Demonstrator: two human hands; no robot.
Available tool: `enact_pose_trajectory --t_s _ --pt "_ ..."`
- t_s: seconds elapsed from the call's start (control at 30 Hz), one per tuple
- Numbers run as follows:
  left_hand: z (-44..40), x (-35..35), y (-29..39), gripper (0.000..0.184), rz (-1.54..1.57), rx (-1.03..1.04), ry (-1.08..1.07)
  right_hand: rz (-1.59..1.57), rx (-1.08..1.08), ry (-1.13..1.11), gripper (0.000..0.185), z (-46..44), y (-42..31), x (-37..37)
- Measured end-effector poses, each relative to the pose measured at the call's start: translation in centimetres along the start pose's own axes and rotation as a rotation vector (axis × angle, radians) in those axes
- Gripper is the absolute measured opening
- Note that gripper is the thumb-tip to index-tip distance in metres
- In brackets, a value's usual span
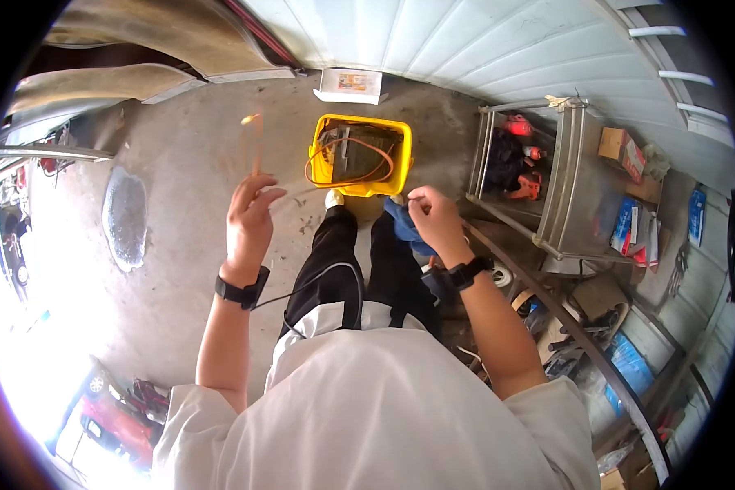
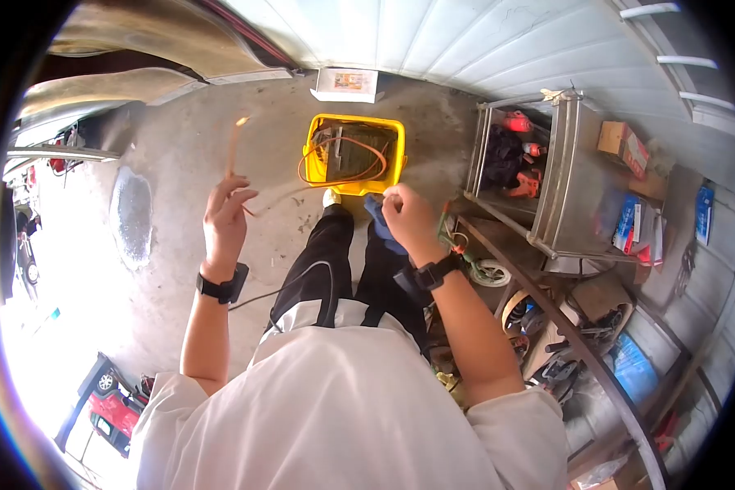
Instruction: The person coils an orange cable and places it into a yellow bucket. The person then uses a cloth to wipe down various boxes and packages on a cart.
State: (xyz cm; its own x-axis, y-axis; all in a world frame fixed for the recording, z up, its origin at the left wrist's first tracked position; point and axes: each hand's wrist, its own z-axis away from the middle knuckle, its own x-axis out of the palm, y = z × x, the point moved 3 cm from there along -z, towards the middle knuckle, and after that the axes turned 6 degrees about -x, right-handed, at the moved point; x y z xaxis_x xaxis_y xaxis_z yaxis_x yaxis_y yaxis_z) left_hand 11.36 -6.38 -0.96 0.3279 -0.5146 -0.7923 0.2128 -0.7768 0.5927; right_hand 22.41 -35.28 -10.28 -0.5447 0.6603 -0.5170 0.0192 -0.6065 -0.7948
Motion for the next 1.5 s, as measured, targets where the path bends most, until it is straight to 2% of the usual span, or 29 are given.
enact_pose_trajectory --t_s 0.03,0.1,0.23,0.33,0.37,0.47,0.5,0.6,0.63,0.7,0.8,0.9,1.0,1.1,1.13,1.2,1.3,1.4,1.5 --pt "-0.6 0.2 0.4 0.031 0.014 0.094 -0.057 0.134 -0.069 -0.004 0.03 -0.2 -1.3 -1.2" --pt "-0.9 0.4 1.7 0.022 0.026 0.222 -0.168 0.212 -0.161 -0.037 0.039 -0.8 -4.4 -2.9" --pt "-0.9 1.3 4.5 0.018 0.103 0.472 -0.355 0.377 -0.323 -0.014 0.055 -2.3 -7.9 -3.5" --pt "-0.7 1.3 7.2 0.017 0.147 0.603 -0.382 0.377 -0.416 -0.109 0.051 -3.1 -6.6 -1.6" --pt "-0.6 1.3 7.9 0.018 0.133 0.633 -0.361 0.336 -0.452 -0.037 0.034 -3.4 -5.1 -0.5" --pt "-0.6 1.4 8.4 0.018 0.126 0.623 -0.354 0.282 -0.327 0.063 0.018 -3.6 -2.8 -0.3" --pt "-0.6 1.5 7.8 0.019 0.106 0.568 -0.374 0.277 -0.312 0.137 0.012 -3.2 -3.6 -1.2" --pt "-0.1 2.9 4.3 0.025 0.008 0.377 -0.382 0.341 -0.308 0.199 0.013 -2.3 -3.7 -3.6" --pt "0.3 4.2 2.2 0.028 -0.054 0.292 -0.352 0.305 -0.39 0.265 0.017 -1.9 -4.5 -4.6" --pt "-0.3 6.0 -0.2 0.038 -0.271 0.156 -0.289 0.298 -0.268 0.212 0.021 -1.5 -4.1 -6.0" --pt "-0.1 7.3 -1.6 0.038 -0.176 0.041 -0.266 0.223 -0.141 0.151 0.03 -0.9 -3.8 -6.8" --pt "1.1 10.1 -1.2 0.039 0.175 -0.304 -0.71 0.047 0.019 0.039 0.036 -0.4 -3.6 -6.0" --pt "2.1 11.9 1.4 0.039 0.322 -0.131 -0.746 -0.279 0.131 -0.047 0.037 -0.8 -1.2 -3.9" --pt "3.4 15.5 1.3 0.035 0.481 -0.004 -0.852 -0.679 0.426 -0.032 0.038 -0.9 -2.7 -3.5" --pt "3.6 16.1 0.8 0.031 0.438 -0.011 -0.84 -0.816 0.517 -0.017 0.039 -0.9 -2.9 -3.4" --pt "4.0 16.9 -0.1 0.021 0.356 -0.027 -0.815 -0.901 0.551 -0.014 0.04 -0.8 -1.5 -2.7" --pt "3.9 14.9 -2.4 0.012 -0.23 -0.073 -0.336 -1.021 0.676 -0.021 0.039 -0.2 -0.4 -2.0" --pt "3.7 13.9 -4.8 0.013 -0.118 -0.498 -0.458 -1.002 0.757 -0.084 0.039 0.4 1.0 -0.2" --pt "3.3 13.9 -6.5 0.021 0.478 -0.732 -0.317 -0.839 0.759 -0.126 0.039 1.0 2.0 1.5"
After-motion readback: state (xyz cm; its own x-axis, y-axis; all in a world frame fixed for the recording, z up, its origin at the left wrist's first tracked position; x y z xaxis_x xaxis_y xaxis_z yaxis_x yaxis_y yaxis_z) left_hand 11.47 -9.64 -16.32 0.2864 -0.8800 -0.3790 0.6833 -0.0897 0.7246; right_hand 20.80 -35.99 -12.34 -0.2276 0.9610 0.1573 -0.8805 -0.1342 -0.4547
